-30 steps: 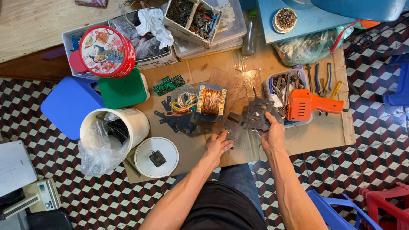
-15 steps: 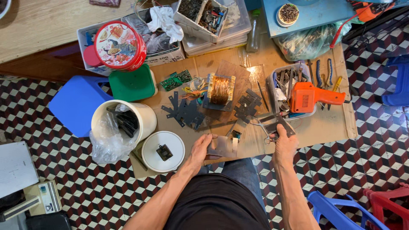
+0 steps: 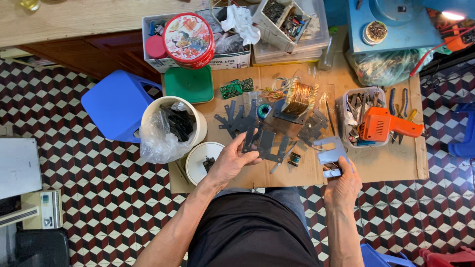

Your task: The person fits dark metal mounting brackets and plates around a copper-wound transformer coil on a workbench, picking pieces one at a time from a container and the table and pressing them into position around the coil assembly by hand.

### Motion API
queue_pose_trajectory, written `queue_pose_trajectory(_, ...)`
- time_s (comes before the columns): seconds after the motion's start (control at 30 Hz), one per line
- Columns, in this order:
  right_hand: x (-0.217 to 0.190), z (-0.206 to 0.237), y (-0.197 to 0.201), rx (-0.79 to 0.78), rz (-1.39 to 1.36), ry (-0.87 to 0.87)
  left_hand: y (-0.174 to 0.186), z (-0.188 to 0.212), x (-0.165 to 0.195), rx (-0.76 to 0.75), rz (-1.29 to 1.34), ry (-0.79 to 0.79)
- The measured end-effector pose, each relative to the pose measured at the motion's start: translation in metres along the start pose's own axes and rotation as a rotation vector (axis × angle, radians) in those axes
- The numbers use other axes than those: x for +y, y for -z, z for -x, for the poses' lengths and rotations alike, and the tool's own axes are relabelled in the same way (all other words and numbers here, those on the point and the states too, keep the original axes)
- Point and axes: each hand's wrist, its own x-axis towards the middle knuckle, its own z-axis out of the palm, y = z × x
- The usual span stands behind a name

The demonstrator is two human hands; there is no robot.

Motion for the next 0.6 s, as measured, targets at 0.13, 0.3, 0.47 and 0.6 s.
queue_pose_trajectory(0.13, 0.002, 0.001, -0.004, -0.013, -0.003, 0.007, 0.023, -0.004, 0.003, 0.102, -0.038, -0.060)
queue_pose_trajectory(0.3, -0.007, 0.001, -0.008, 0.030, -0.041, -0.041, 0.053, -0.047, 0.007, 0.294, 0.114, -0.103)
queue_pose_trajectory(0.47, -0.012, 0.007, -0.022, 0.054, -0.032, -0.065, 0.061, -0.120, 0.017, 0.370, 0.191, -0.069)
queue_pose_trajectory(0.6, -0.018, 0.007, -0.032, 0.063, 0.002, -0.069, 0.054, -0.161, 0.017, 0.244, 0.104, -0.120)
